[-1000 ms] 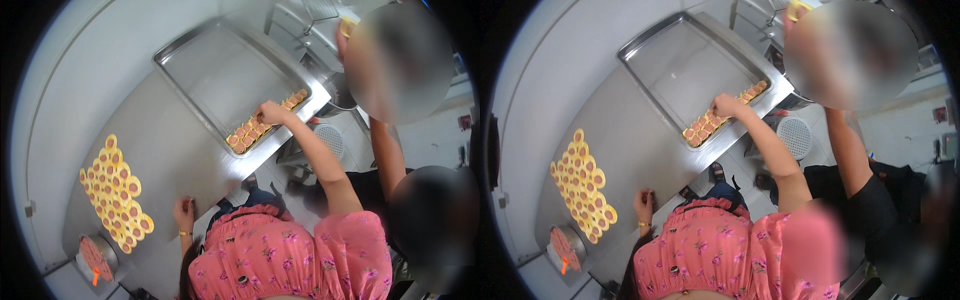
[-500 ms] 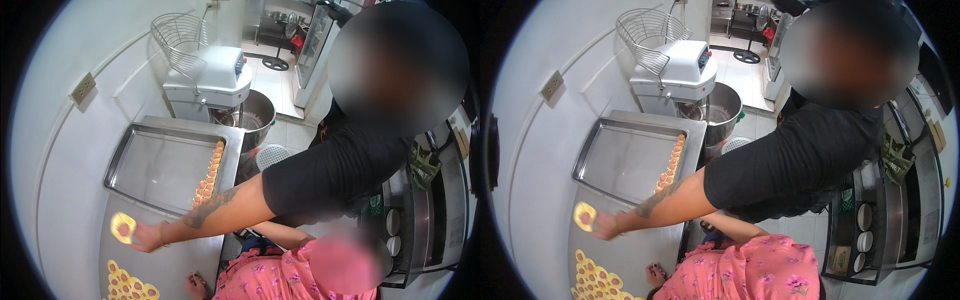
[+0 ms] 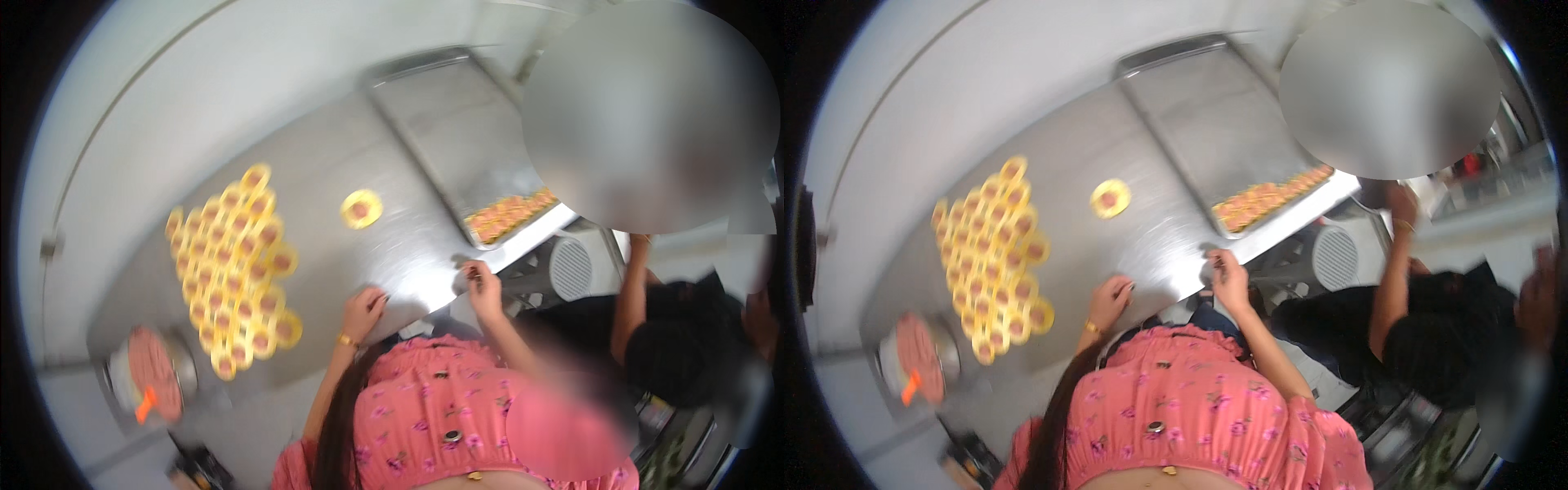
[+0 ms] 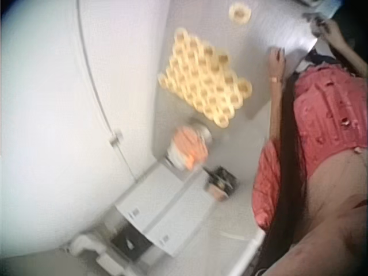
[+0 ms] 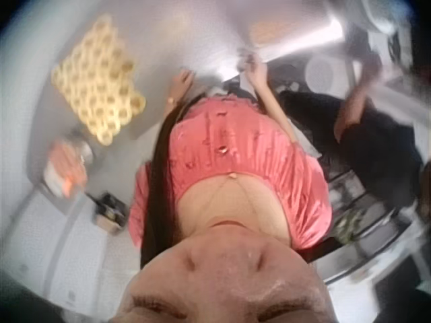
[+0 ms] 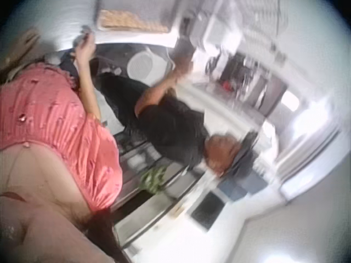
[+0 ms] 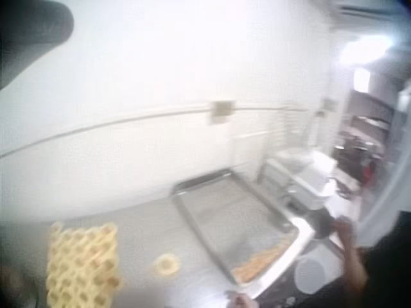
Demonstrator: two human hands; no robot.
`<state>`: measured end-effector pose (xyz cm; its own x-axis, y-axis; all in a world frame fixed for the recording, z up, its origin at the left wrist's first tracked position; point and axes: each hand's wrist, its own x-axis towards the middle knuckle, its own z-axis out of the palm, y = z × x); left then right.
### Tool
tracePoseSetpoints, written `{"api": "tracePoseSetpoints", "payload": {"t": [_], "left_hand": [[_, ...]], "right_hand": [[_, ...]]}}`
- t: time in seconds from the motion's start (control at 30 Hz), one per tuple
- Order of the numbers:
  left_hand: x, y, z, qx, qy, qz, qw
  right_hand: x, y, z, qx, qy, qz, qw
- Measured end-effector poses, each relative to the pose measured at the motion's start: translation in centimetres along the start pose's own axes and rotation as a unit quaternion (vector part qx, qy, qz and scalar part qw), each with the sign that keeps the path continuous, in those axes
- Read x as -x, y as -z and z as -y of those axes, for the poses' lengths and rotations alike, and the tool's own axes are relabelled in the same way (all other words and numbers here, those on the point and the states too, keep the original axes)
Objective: The person repeatedly picks up pre-filled yellow pastry discs, folds them into half-moon shapes, and places them on a metal tray. The process is continuous and repetitive throughout the clip.
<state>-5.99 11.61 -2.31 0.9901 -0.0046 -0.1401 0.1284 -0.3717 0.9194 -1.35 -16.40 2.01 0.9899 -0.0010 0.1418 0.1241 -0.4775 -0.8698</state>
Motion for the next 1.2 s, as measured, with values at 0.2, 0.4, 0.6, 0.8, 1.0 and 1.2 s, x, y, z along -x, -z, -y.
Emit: {"api": "tracePoseSetpoints", "payload": {"t": [0.2,0.4,0.6,0.8,1.0,1.2], "left_hand": [[1.6,1.3,-0.4,0.062,0.030,-0.026,0.997],[2.8,1.7,0.1,0.120,0.074,-0.084,0.986],[-1.8,2.0,-0.7,-0.100,0.071,-0.184,0.975],[-10.9,2.4,-3.4,-0.195,0.095,-0.287,0.933],[-15.0,2.6,-4.2,-0.193,0.185,-0.247,0.931],[-15.4,2.7,-2.5,-0.174,0.120,-0.280,0.936]], "right_hand": [[-1.8,-3.3,1.0,-0.028,0.041,0.097,0.994],[-6.0,-7.4,2.0,-0.034,0.083,0.149,0.985],[-10.0,-9.8,2.1,-0.061,0.032,0.178,0.982],[-9.6,-9.1,0.2,-0.122,0.011,0.192,0.974],[-7.4,-6.3,-2.0,-0.133,-0.063,0.215,0.965],[-7.5,-3.7,0.0,-0.056,0.035,0.219,0.974]]}}
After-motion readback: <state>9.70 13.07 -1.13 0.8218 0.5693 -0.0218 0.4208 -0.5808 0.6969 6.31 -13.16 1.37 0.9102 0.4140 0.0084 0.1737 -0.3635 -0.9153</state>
